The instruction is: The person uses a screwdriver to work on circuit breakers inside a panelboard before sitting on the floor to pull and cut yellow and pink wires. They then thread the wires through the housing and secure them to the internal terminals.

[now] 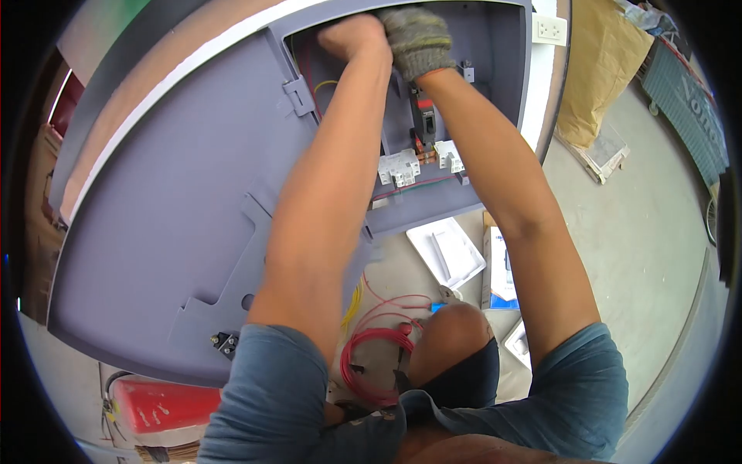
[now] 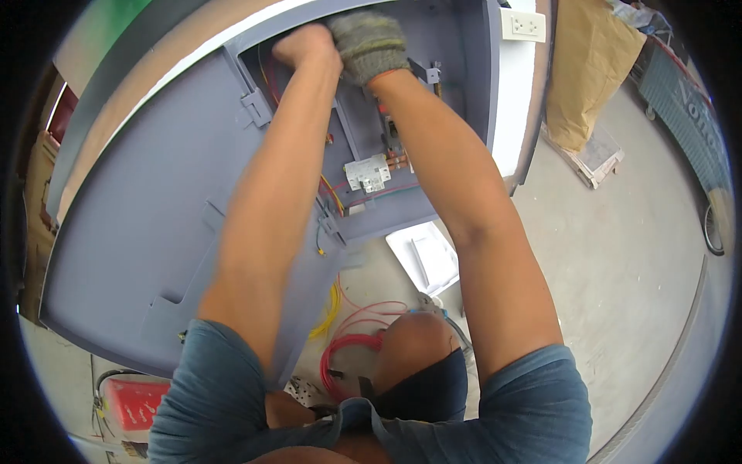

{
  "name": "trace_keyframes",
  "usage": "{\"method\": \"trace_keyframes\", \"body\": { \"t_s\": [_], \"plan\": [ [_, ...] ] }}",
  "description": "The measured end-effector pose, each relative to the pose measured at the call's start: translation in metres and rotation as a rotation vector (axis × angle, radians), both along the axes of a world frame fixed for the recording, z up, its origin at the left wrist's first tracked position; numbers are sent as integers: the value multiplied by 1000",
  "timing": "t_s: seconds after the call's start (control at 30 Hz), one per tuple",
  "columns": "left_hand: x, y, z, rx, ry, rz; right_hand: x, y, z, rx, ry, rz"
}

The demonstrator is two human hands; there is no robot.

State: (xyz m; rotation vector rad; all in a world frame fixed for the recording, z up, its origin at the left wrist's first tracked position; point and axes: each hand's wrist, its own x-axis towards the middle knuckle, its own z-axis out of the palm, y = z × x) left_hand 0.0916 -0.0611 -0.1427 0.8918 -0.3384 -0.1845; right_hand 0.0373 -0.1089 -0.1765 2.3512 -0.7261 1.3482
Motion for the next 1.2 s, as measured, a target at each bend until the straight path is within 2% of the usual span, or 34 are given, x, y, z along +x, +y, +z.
{"method": "trace_keyframes", "body": {
  "t_s": [0.03,0.07,0.13,0.17,0.2,0.27,0.37,0.47,0.63,0.73,0.8,0.9,0.93,1.0,1.03,1.1,1.13,1.2],
  "plan": [
    [2,-12,0,-108,89,-54,0,-13,-5,-3,-81,-109],
    [7,-20,-2,-102,95,-48,0,-24,-11,-5,-162,-218],
    [32,-53,-21,352,-371,286,-4,-28,-9,51,-90,-210],
    [51,-70,-37,348,-378,295,-5,-29,-2,94,-28,-210],
    [73,-86,-59,149,-315,34,-7,-22,4,95,-37,-206],
    [29,-11,-36,-26,-44,-281,-17,-2,5,177,-87,-167],
    [33,12,-36,-152,428,-338,-17,-4,-4,193,-142,-94],
    [39,19,-28,-231,468,-239,-14,-9,-15,223,-144,-21],
    [67,3,-19,-256,448,-320,-22,0,-27,247,-132,28],
    [65,-1,-10,-244,420,-370,-29,9,-26,323,-89,31],
    [62,-5,1,-251,372,-403,-30,12,-22,474,-145,-12],
    [65,-11,5,-377,427,-504,-26,-25,-23,342,-122,84],
    [72,-17,-2,-326,336,-493,-28,-25,-18,343,-120,79],
    [75,-26,-12,-224,158,-479,-38,-29,-8,469,111,-40],
    [72,-30,-15,-223,165,-489,-43,-31,-6,471,115,-52],
    [63,-37,-22,20,-97,-401,-54,-32,-6,544,94,42],
    [57,-40,-24,23,-88,-411,-58,-32,-7,550,99,30],
    [44,-45,-22,-29,-2,-464,-62,-29,-3,398,-61,153]
  ]
}}
